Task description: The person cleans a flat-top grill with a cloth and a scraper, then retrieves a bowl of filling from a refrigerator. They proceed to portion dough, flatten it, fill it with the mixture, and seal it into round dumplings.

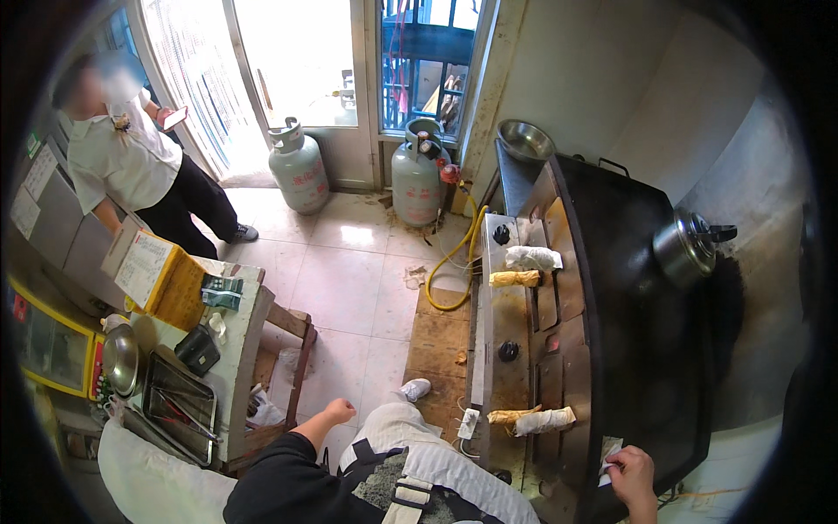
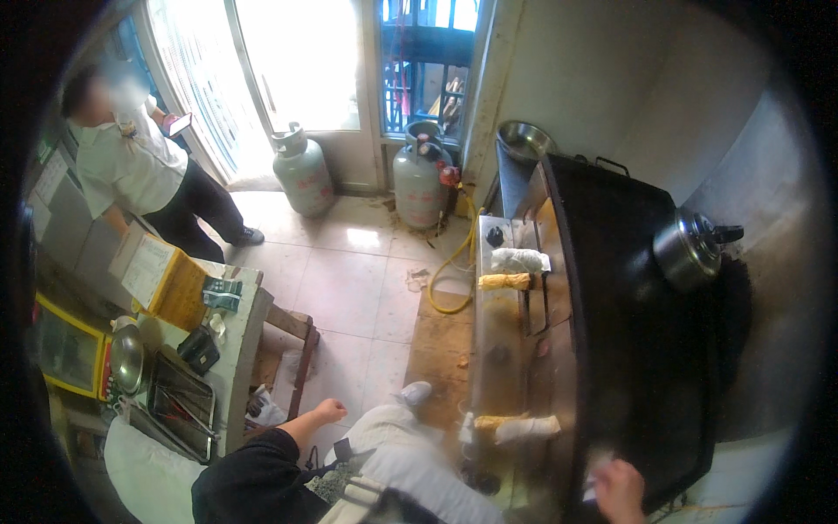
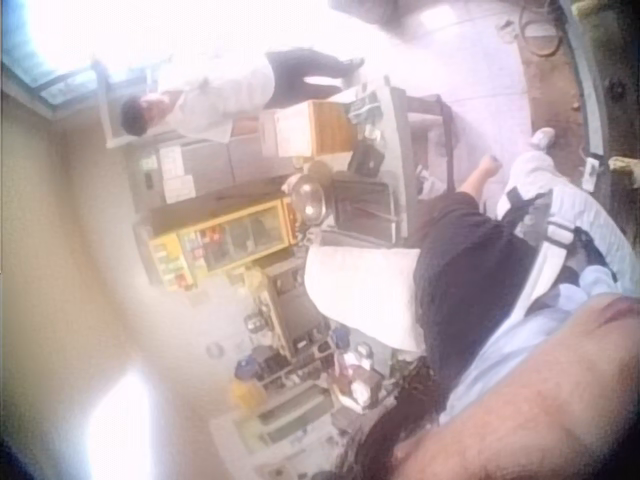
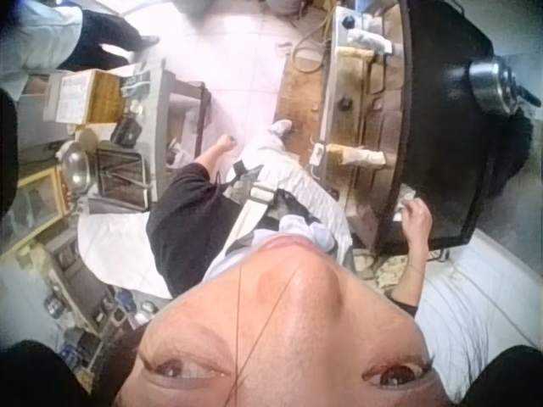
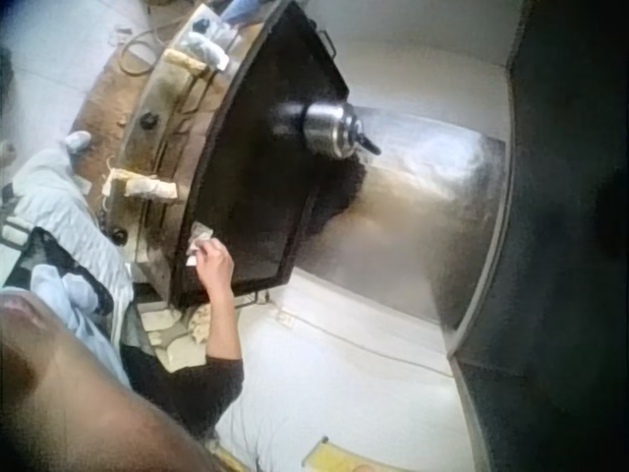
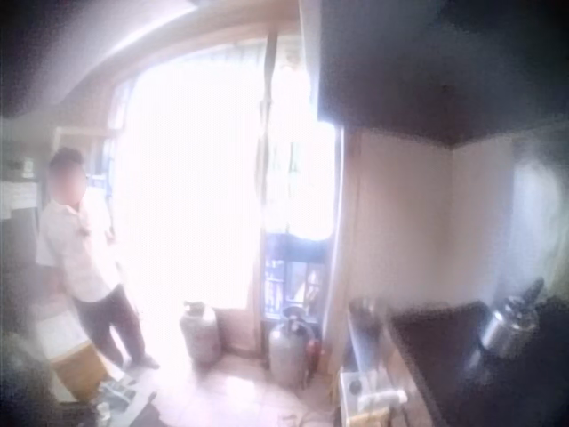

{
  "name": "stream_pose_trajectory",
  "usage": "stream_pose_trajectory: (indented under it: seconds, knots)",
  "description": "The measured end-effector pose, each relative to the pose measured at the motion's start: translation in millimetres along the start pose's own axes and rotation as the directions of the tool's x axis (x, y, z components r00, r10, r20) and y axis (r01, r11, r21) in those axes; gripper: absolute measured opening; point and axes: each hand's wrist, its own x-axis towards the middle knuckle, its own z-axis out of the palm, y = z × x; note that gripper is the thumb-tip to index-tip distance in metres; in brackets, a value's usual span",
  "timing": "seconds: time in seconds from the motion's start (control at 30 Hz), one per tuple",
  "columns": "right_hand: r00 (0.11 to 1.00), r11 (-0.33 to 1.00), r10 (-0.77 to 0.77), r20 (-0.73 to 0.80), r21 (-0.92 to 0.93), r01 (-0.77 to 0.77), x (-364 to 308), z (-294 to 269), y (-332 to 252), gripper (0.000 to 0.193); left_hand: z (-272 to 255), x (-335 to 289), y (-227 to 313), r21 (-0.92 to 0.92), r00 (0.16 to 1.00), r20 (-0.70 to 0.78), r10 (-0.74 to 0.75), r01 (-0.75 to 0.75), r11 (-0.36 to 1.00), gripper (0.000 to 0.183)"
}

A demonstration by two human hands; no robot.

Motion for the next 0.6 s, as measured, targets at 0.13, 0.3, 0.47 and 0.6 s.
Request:
stream_pose_trajectory:
  seconds: [0.13,0.3,0.47,0.6]
  knots:
    - [0.999,0.999,-0.018,0.032,-0.030,0.019,13.5,-1.8,3.3,0.007,-3.8,7.3,10.4,-0.007,0.999,0.025,-0.043,0.043,0.999,0.029]
    - [0.999,0.988,-0.041,-0.018,-0.149,0.038,37.3,-0.2,14.1,0.007,-13.3,26.0,20.7,0.024,0.997,0.057,-0.048,0.046,0.999,0.029]
    - [0.995,0.987,0.013,-0.102,-0.155,-0.029,67.1,-1.6,64.3,0.011,-23.5,41.9,37.3,-0.127,0.977,0.214,0.025,0.003,0.992,0.020]
    - [0.939,0.941,0.257,-0.227,-0.165,-0.297,94.8,-14.7,141.9,0.010,-30.2,40.2,50.6,-0.289,0.966,0.258,-0.015,0.092,0.953,0.012]
